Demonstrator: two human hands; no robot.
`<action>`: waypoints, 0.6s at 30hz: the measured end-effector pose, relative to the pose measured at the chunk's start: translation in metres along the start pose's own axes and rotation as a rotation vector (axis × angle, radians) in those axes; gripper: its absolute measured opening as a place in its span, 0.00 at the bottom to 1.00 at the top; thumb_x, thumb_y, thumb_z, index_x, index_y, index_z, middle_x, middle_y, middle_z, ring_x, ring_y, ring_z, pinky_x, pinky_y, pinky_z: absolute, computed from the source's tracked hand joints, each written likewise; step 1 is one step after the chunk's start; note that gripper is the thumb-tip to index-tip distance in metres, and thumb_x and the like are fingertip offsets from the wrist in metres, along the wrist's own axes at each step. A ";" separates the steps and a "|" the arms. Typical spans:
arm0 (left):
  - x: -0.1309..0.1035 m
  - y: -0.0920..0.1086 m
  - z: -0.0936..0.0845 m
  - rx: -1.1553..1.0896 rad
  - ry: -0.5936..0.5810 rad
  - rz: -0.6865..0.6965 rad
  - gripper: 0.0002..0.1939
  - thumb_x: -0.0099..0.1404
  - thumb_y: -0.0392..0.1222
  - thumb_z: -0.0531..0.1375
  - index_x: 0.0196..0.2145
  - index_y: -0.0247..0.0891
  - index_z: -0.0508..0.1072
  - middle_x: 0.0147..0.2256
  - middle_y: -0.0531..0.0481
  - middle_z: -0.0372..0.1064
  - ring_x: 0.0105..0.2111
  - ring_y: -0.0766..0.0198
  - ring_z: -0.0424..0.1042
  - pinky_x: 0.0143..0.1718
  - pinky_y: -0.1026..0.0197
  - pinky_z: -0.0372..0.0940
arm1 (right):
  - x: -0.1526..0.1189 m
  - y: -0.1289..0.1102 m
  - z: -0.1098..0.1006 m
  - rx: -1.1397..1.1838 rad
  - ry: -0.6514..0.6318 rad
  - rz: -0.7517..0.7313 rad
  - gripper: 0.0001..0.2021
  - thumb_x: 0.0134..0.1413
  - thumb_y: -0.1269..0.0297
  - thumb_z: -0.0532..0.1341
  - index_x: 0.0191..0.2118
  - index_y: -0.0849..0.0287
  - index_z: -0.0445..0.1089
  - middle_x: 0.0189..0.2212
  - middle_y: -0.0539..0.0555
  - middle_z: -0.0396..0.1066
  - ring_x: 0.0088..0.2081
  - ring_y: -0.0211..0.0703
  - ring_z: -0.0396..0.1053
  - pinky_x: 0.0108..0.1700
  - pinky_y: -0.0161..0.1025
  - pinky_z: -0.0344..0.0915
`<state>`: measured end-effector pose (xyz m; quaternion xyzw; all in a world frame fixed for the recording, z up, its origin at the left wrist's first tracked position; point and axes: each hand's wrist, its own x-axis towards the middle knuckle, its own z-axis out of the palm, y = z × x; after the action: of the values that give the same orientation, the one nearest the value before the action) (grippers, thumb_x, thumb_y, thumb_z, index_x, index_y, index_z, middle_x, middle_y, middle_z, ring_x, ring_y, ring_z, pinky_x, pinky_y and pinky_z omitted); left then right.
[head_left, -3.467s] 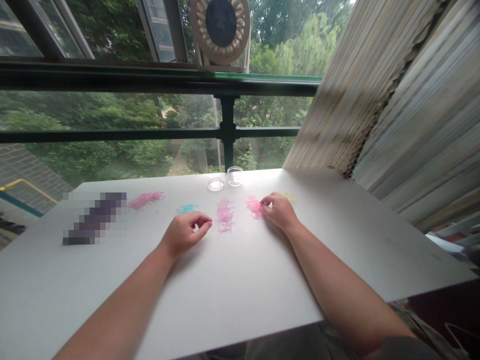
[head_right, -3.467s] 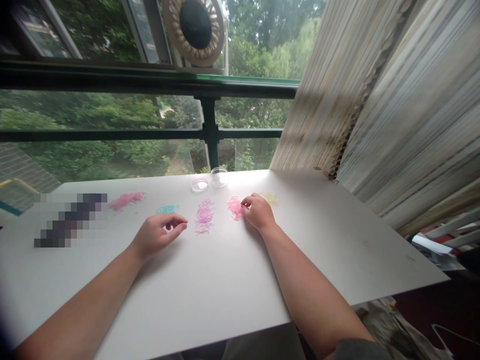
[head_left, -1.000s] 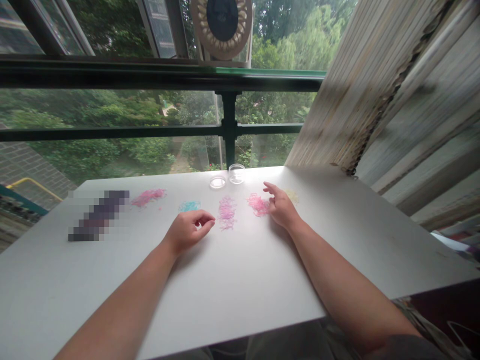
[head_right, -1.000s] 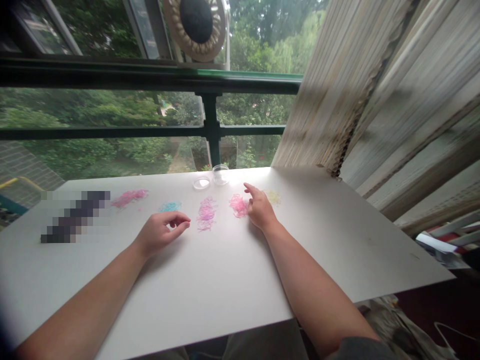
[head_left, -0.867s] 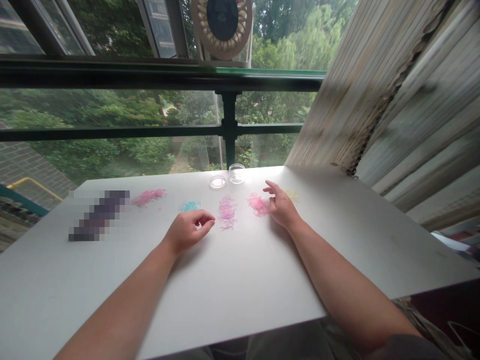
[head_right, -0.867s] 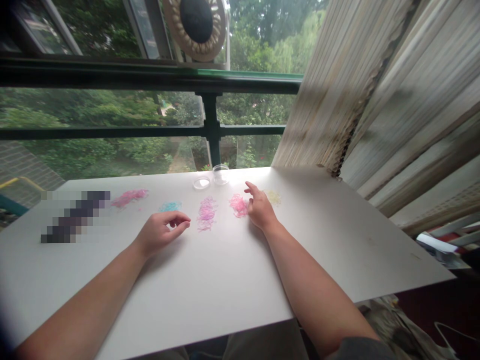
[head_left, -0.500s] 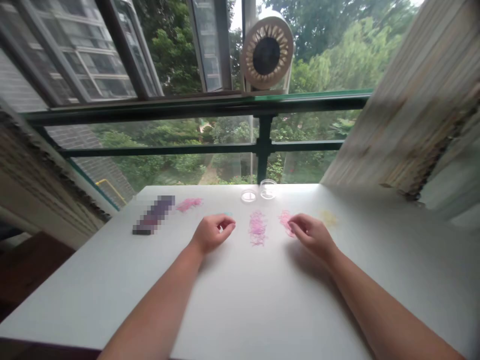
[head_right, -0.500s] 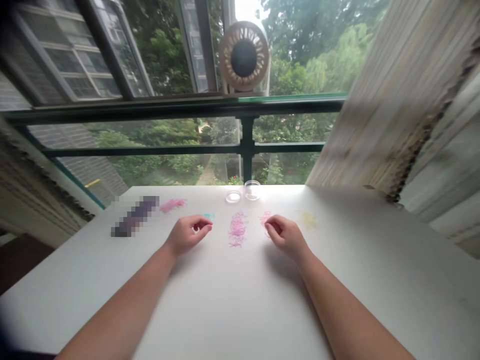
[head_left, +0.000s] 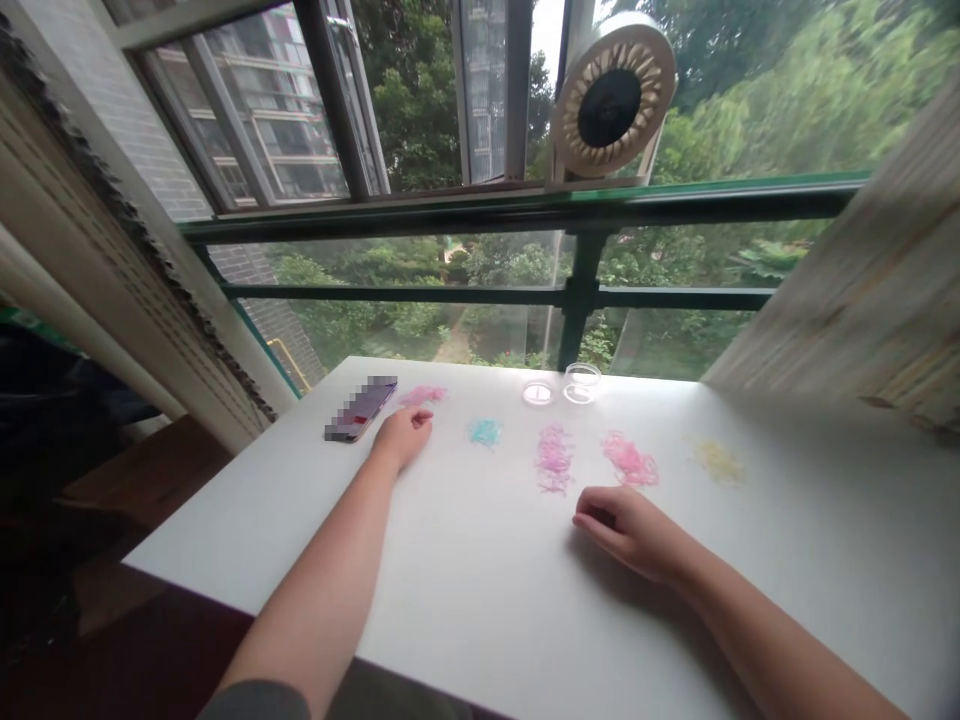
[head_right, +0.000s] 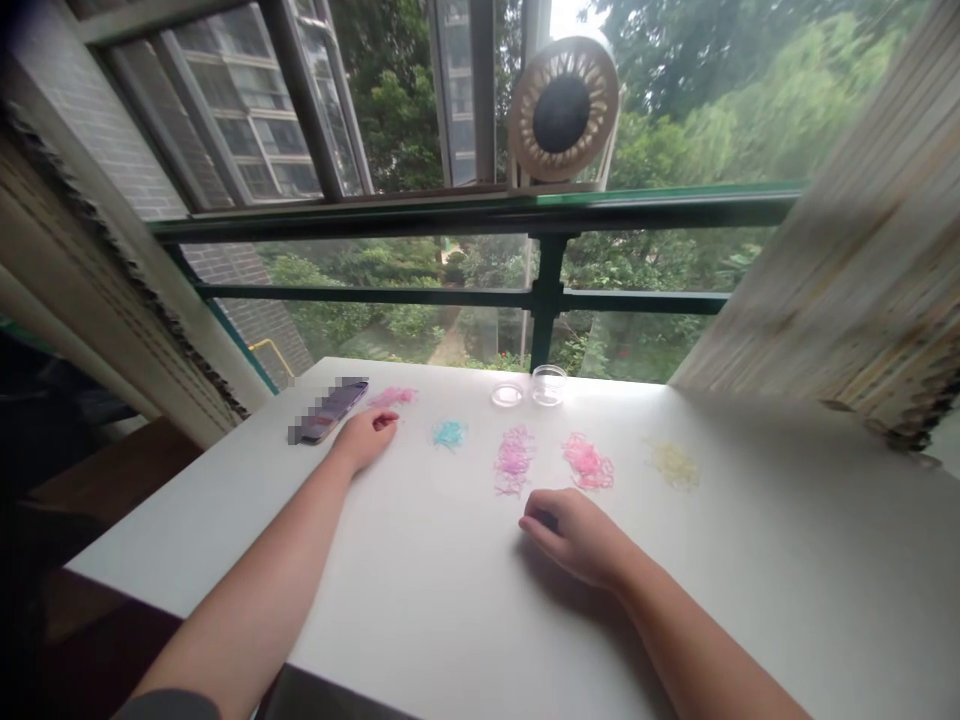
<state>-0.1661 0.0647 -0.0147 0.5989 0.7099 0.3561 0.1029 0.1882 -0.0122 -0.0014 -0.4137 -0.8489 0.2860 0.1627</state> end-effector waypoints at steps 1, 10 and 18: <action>-0.001 0.003 0.004 0.007 -0.031 0.019 0.12 0.52 0.38 0.59 0.35 0.38 0.77 0.31 0.49 0.75 0.30 0.62 0.72 0.35 0.63 0.65 | 0.000 0.000 0.000 -0.001 -0.006 0.006 0.10 0.56 0.63 0.53 0.25 0.60 0.61 0.21 0.49 0.64 0.23 0.35 0.57 0.26 0.33 0.52; 0.004 0.005 0.004 0.089 -0.098 0.026 0.13 0.55 0.42 0.59 0.38 0.38 0.77 0.35 0.48 0.76 0.33 0.60 0.72 0.38 0.61 0.66 | 0.002 -0.002 0.001 -0.035 -0.024 0.036 0.09 0.55 0.63 0.54 0.26 0.59 0.63 0.21 0.49 0.64 0.23 0.35 0.57 0.26 0.32 0.52; 0.005 0.012 0.008 0.166 -0.061 -0.013 0.14 0.55 0.47 0.58 0.36 0.40 0.78 0.34 0.48 0.76 0.34 0.58 0.73 0.35 0.62 0.65 | 0.004 -0.004 0.001 -0.051 -0.010 0.053 0.08 0.53 0.64 0.54 0.26 0.59 0.64 0.21 0.48 0.65 0.23 0.34 0.57 0.25 0.31 0.51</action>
<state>-0.1539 0.0729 -0.0114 0.6113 0.7375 0.2767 0.0768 0.1823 -0.0116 0.0004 -0.4388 -0.8453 0.2706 0.1402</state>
